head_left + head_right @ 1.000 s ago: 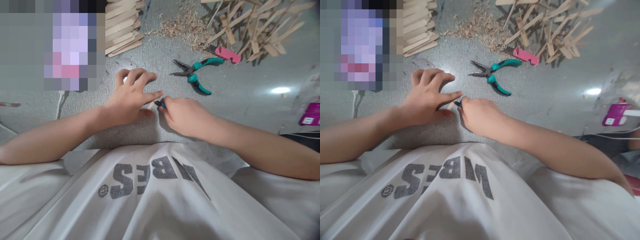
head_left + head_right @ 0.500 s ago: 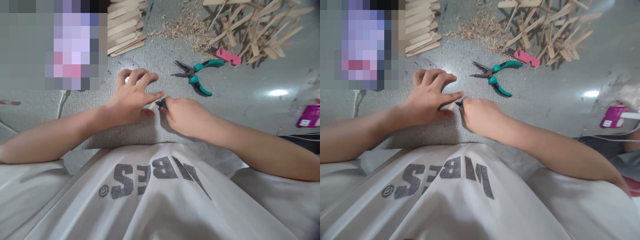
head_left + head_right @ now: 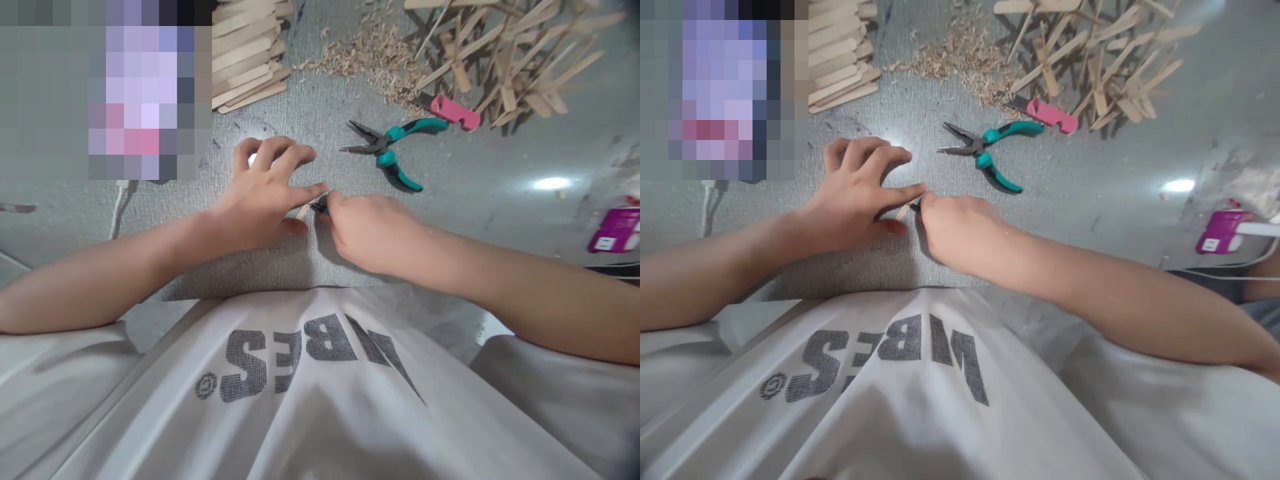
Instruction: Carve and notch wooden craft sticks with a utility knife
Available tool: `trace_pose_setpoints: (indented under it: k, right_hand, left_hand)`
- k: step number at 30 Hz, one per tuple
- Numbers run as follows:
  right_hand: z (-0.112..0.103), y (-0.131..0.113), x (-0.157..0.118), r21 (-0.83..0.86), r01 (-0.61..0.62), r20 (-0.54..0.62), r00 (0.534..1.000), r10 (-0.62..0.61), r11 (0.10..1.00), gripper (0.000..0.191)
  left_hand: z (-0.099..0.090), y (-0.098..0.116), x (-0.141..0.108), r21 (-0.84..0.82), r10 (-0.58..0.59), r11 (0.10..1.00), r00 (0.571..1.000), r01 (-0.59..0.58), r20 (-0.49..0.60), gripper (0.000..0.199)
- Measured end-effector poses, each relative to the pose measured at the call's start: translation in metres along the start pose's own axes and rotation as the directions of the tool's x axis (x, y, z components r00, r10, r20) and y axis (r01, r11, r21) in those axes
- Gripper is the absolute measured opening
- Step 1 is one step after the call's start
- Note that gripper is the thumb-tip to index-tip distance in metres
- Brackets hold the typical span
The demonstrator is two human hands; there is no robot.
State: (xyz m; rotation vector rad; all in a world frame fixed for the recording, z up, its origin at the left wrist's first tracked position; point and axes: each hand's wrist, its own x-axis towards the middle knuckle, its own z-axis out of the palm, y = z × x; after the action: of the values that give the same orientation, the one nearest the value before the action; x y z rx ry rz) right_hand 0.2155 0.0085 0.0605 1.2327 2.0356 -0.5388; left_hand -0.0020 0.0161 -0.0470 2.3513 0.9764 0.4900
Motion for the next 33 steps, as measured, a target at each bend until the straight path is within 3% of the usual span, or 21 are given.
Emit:
trace_pose_setpoints:
  k: [10,19,26,30,33]
  right_hand:
    - [-0.025,-0.001,0.01,-0.082,0.023,0.115,0.993,-0.014,0.996,0.047]
    - [-0.027,0.017,0.02,0.08,0.057,0.175,0.982,-0.07,0.995,0.047]
    - [-0.028,0.023,0.026,0.109,0.089,0.181,0.978,-0.108,0.99,0.052]
    - [-0.025,0.022,0.023,-0.007,-0.002,0.017,1.0,0.002,1.0,0.063]
    - [-0.017,0.019,0.019,-0.02,-0.079,-0.113,0.991,0.076,0.997,0.067]
  left_hand:
    - [0.0,-0.002,0.002,0.036,0.017,0.999,1.0,-0.018,0.019,0.052]
    - [-0.001,0.004,0.004,0.016,-0.028,0.999,0.999,0.029,-0.018,0.048]
    - [-0.001,0.0,0.002,0.052,-0.034,0.998,0.999,0.033,0.014,0.057]
    - [-0.004,0.001,0.001,0.062,-0.049,0.997,0.998,0.048,0.025,0.057]
    - [-0.007,0.005,0.002,0.06,-0.061,0.996,0.998,0.059,0.029,0.055]
